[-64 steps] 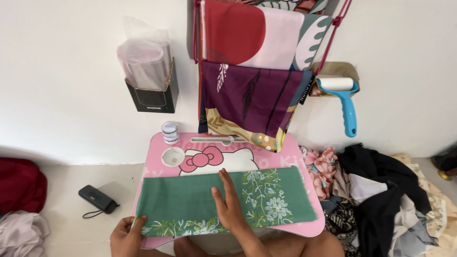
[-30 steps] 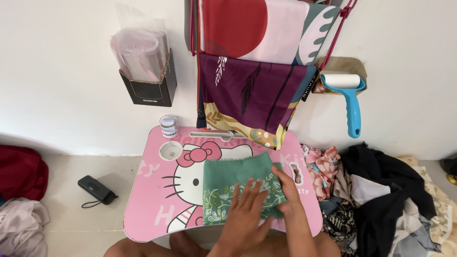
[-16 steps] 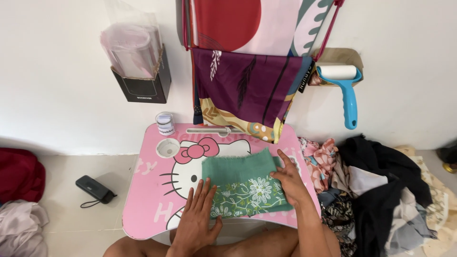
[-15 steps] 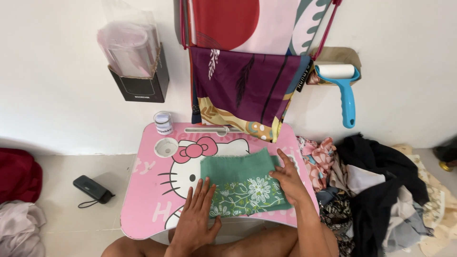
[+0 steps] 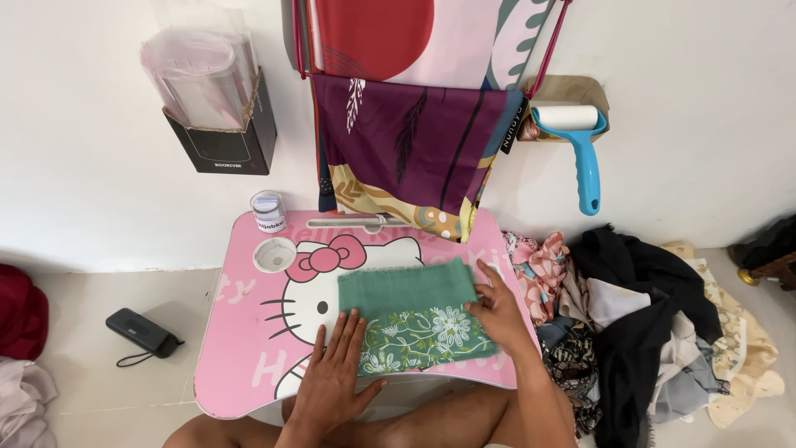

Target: The person cleans a green cloth with a lint roller, folds it, and then places it into a clear plastic bag.

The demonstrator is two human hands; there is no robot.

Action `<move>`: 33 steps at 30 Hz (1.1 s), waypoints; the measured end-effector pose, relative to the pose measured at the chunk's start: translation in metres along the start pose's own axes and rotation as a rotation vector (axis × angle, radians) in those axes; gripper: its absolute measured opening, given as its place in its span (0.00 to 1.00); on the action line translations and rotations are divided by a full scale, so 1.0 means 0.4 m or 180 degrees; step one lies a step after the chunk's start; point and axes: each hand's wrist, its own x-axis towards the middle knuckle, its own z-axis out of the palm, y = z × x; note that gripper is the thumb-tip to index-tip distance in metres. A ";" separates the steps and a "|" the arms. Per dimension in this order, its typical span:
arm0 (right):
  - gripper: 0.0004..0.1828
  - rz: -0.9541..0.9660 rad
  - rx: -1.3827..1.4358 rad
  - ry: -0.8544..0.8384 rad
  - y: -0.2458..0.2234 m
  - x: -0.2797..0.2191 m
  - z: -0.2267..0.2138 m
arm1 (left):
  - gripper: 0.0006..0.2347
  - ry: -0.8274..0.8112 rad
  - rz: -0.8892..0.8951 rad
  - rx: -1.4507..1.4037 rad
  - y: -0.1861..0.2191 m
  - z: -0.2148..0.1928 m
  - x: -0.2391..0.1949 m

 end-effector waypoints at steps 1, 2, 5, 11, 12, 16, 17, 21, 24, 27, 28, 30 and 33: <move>0.51 -0.0003 0.0000 0.0004 0.014 0.001 -0.001 | 0.47 0.0003 0.0004 0.0000 0.000 -0.002 0.002; 0.49 -0.0073 -0.0105 0.0047 0.028 0.001 0.000 | 0.47 0.0023 0.0022 0.0073 0.001 -0.004 0.002; 0.47 -0.0219 0.0056 0.0113 0.009 -0.009 -0.004 | 0.47 0.0055 0.0028 0.0170 0.000 -0.006 0.006; 0.46 -0.0285 0.0059 0.0195 0.086 0.005 -0.012 | 0.48 0.0027 0.0063 0.0231 0.000 0.008 0.004; 0.46 -0.0244 -0.0105 0.0168 0.128 0.017 -0.013 | 0.47 0.0000 0.0057 0.0184 0.000 0.008 0.006; 0.44 0.0017 0.0500 0.0233 0.089 0.000 -0.007 | 0.48 0.0052 0.0127 0.0340 0.000 0.014 0.007; 0.43 0.0001 0.0318 0.0206 0.072 -0.004 -0.002 | 0.46 0.0028 0.0101 0.0245 0.000 0.012 0.007; 0.44 -0.0186 0.0097 0.0034 -0.054 -0.021 0.030 | 0.44 -0.0016 0.0063 0.0043 0.003 0.015 0.009; 0.30 -0.0567 -0.0579 -0.0082 -0.140 -0.008 0.034 | 0.48 -0.0046 -0.0009 -0.0074 0.008 0.027 0.007; 0.25 -0.0994 -0.0336 -0.0305 -0.206 -0.016 0.013 | 0.51 -0.0113 -0.0071 -0.0059 0.018 0.021 0.019; 0.25 -0.0991 -0.0336 -0.0301 -0.200 -0.021 -0.001 | 0.51 -0.0116 -0.0067 -0.0061 0.021 0.014 0.027; 0.24 -0.0817 -0.0007 -0.0139 -0.184 -0.032 -0.028 | 0.52 0.0075 0.0147 0.0387 0.029 0.004 0.039; 0.26 -0.0227 -0.0309 0.0067 -0.019 0.004 -0.051 | 0.50 0.0030 0.0236 0.0163 0.032 0.016 0.047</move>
